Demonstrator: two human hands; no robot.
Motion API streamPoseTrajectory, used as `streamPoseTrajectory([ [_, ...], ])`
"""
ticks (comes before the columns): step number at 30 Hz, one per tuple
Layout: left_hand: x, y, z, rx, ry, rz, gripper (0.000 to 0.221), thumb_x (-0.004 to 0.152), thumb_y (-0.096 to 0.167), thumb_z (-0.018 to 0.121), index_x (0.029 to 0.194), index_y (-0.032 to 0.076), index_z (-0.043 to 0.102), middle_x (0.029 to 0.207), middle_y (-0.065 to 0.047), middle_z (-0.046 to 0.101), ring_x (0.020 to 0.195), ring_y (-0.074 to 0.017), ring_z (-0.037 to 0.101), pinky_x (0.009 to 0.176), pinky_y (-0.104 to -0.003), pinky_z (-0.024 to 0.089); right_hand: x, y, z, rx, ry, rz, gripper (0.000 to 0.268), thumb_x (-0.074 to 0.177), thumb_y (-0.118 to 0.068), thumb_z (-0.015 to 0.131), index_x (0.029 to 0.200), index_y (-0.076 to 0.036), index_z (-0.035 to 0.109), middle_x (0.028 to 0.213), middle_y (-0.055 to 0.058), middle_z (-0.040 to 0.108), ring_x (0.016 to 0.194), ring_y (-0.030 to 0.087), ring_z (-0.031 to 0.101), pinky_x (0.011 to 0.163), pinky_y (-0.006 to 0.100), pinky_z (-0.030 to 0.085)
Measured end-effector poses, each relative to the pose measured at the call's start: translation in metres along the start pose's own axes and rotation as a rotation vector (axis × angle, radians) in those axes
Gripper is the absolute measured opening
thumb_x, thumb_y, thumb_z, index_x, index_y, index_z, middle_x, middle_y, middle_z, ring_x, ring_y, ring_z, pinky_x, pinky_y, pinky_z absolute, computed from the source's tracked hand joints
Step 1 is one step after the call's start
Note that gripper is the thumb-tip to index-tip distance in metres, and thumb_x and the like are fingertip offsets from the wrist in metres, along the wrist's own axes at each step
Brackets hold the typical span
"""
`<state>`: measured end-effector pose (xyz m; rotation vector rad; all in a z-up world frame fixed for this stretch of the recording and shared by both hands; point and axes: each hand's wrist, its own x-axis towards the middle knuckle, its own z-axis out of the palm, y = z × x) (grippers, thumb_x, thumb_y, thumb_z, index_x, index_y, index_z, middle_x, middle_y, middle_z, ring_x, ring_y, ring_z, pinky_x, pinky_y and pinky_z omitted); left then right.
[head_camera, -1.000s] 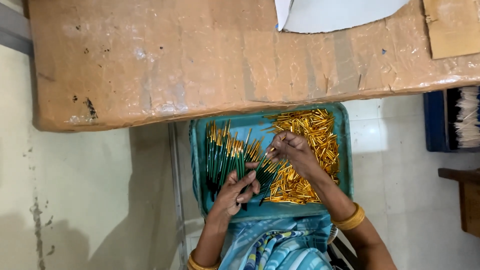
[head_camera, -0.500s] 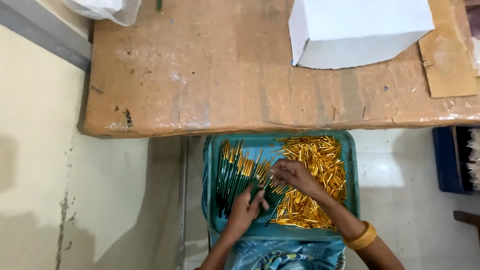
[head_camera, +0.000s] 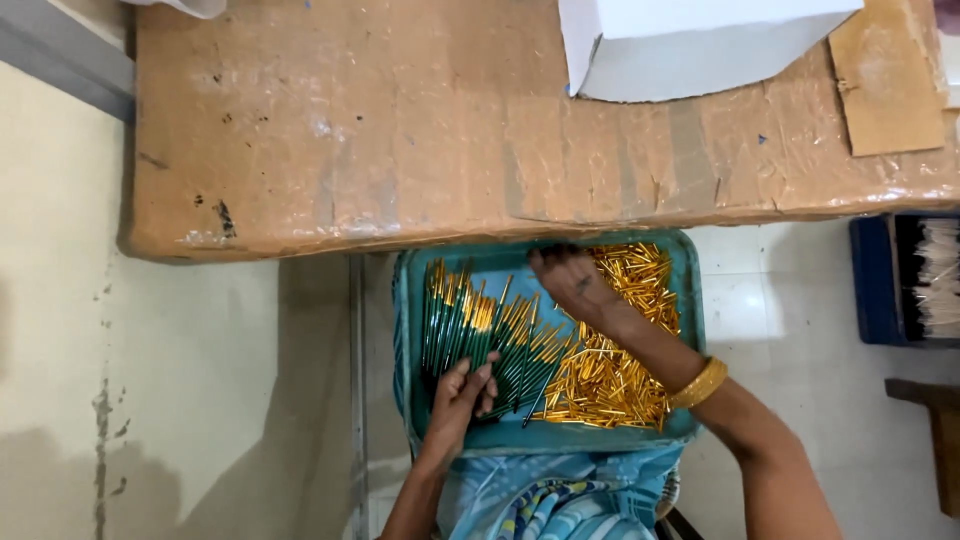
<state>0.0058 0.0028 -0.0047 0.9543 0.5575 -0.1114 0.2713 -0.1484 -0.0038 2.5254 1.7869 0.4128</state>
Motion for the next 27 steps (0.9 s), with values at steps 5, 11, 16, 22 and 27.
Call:
streamPoseTrajectory([
  [5,0.005,0.038,0.025,-0.267,-0.099,-0.135,0.035,0.098,0.014,0.064,0.133,0.011,0.059,0.072,-0.005,0.063,0.042,-0.0025,0.038,0.038,-0.021,0.025,-0.016,-0.017,-0.036,0.874,0.059,0.474,0.018,0.092,-0.013,0.068,0.106,-0.003,0.067,0.090,0.014,0.070,0.074,0.023,0.068,0.067,0.036,0.056],
  [11,0.009,0.043,0.035,-0.403,-0.243,-0.190,0.031,0.102,0.017,0.064,0.130,0.004,0.060,0.070,-0.010,0.065,0.038,-0.0031,0.033,0.037,-0.021,0.023,-0.036,-0.036,-0.059,1.985,0.048,0.870,0.013,0.100,-0.017,0.065,0.100,-0.004,0.065,0.093,0.010,0.075,0.079,0.016,0.073,0.067,0.031,0.060],
  [16,0.005,0.038,0.037,-0.381,-0.244,-0.212,0.027,0.103,0.016,0.064,0.127,0.004,0.061,0.066,-0.005,0.059,0.040,-0.0032,0.034,0.036,-0.021,0.022,-0.048,-0.038,-0.049,2.029,-0.073,0.789,0.016,0.099,-0.018,0.067,0.097,-0.002,0.065,0.091,0.010,0.077,0.078,0.016,0.075,0.067,0.032,0.062],
  [22,-0.001,0.016,0.028,0.214,-0.115,-0.133,0.029,0.104,0.020,0.060,0.130,0.008,0.060,0.065,-0.006,0.060,0.044,-0.0067,0.043,0.041,-0.026,0.032,-0.053,-0.044,-0.046,1.891,-0.322,0.825,0.017,0.099,-0.020,0.066,0.101,-0.003,0.068,0.082,0.011,0.076,0.076,0.017,0.077,0.068,0.031,0.062],
  [27,-0.016,0.028,0.022,1.199,0.266,0.820,0.026,0.117,0.022,0.048,0.134,0.009,0.060,0.103,-0.006,0.073,0.086,-0.0201,0.065,0.072,-0.035,0.051,-0.015,-0.025,-0.051,0.679,-0.132,0.441,0.016,0.095,-0.015,0.064,0.103,-0.006,0.074,0.089,0.013,0.076,0.079,0.026,0.072,0.066,0.037,0.057],
])
